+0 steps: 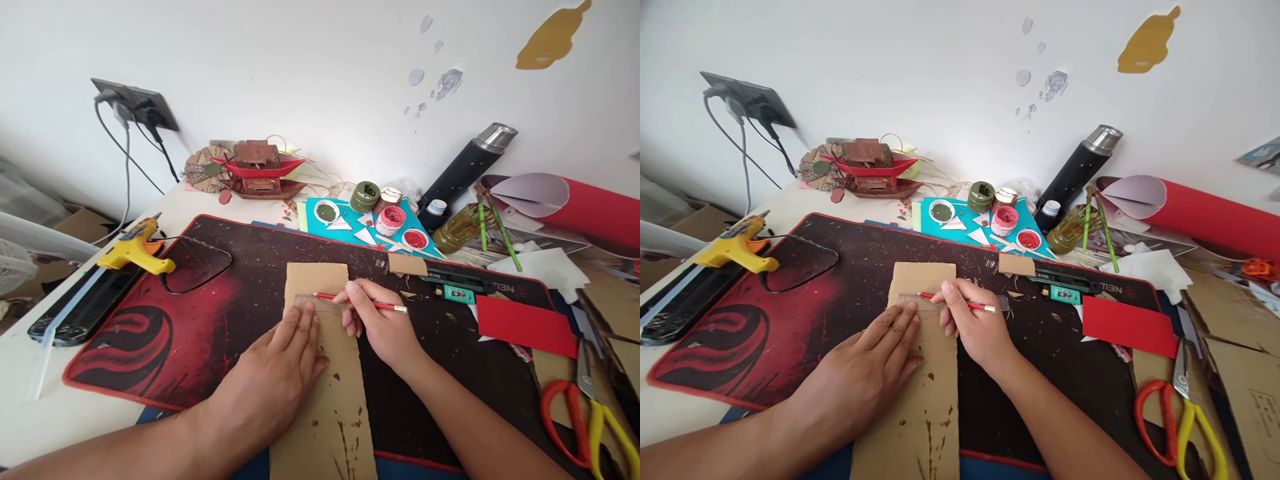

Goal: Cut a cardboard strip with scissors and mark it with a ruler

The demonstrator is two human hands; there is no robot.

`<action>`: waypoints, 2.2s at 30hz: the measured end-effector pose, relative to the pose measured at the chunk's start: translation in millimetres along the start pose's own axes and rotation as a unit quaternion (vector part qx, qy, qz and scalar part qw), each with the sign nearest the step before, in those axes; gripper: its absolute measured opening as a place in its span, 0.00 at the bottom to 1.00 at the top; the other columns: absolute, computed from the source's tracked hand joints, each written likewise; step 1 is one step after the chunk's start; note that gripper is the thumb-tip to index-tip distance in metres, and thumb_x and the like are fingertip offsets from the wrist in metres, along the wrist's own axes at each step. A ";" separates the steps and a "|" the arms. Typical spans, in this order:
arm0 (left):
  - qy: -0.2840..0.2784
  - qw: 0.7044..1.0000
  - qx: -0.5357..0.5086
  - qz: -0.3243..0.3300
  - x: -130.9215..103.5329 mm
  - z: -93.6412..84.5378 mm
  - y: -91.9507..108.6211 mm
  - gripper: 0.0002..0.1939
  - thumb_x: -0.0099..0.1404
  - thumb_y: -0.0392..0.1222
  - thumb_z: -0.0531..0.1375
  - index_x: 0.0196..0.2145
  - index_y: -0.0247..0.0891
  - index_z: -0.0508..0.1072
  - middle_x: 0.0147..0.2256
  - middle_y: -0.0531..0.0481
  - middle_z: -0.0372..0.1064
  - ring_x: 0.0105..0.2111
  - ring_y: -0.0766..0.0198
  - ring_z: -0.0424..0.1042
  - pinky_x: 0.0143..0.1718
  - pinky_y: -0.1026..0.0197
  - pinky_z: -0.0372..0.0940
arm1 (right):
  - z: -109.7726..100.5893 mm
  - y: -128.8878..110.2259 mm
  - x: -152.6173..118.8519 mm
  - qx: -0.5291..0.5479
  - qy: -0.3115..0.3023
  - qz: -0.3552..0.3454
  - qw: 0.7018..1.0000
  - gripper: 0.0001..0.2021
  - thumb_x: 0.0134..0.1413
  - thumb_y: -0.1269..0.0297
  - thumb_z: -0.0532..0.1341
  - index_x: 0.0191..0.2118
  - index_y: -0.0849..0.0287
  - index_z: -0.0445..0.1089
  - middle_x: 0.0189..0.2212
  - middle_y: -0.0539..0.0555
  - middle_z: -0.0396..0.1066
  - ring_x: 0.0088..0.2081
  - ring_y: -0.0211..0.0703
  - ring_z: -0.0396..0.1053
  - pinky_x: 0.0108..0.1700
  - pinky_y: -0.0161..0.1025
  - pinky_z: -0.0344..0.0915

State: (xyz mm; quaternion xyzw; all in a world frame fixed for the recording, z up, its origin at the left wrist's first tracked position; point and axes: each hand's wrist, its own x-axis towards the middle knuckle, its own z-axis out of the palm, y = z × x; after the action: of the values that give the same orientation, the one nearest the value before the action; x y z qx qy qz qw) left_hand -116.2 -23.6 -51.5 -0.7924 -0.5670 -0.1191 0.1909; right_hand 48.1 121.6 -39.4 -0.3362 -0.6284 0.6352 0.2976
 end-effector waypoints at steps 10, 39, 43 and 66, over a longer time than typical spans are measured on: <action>-0.010 1.000 0.008 0.004 -1.1 -0.6 0.4 0.22 0.83 0.41 0.52 0.57 0.23 0.80 0.61 0.31 0.77 0.62 0.43 0.77 0.57 0.50 0.75 | -0.4 0.7 -0.3 0.009 -0.001 -0.011 1.000 0.25 0.72 0.41 0.64 0.38 0.59 0.82 0.22 0.49 0.73 0.20 0.34 0.69 0.23 0.32 0.64; -0.008 1.000 0.005 0.009 2.4 -3.4 -5.5 0.20 0.82 0.39 0.54 0.58 0.23 0.80 0.60 0.32 0.78 0.59 0.44 0.80 0.52 0.50 0.77 | -10.8 -6.2 2.1 0.024 0.098 -0.019 0.995 0.26 0.65 0.36 0.68 0.35 0.58 0.81 0.20 0.49 0.71 0.18 0.36 0.68 0.20 0.33 0.62; 0.005 1.000 -0.008 0.004 5.2 -4.8 -9.6 0.20 0.82 0.39 0.53 0.56 0.26 0.81 0.57 0.36 0.81 0.56 0.47 0.81 0.51 0.50 0.78 | -16.4 -5.0 2.8 0.034 0.109 -0.014 0.993 0.26 0.64 0.36 0.69 0.35 0.58 0.81 0.19 0.48 0.70 0.17 0.36 0.68 0.19 0.32 0.62; 0.001 1.000 -0.007 0.011 10.0 -9.0 -10.3 0.20 0.83 0.39 0.53 0.57 0.24 0.80 0.57 0.34 0.81 0.54 0.46 0.81 0.53 0.47 0.75 | -23.9 -3.4 -2.8 0.004 0.084 -0.020 0.996 0.25 0.69 0.38 0.65 0.36 0.57 0.82 0.21 0.49 0.72 0.19 0.37 0.69 0.21 0.34 0.63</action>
State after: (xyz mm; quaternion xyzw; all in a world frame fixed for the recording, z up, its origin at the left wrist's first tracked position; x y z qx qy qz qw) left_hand -122.4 -16.1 -37.6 -0.7997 -0.5575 -0.1216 0.1871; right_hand 68.8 133.7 -35.4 -0.3745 -0.6049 0.6015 0.3634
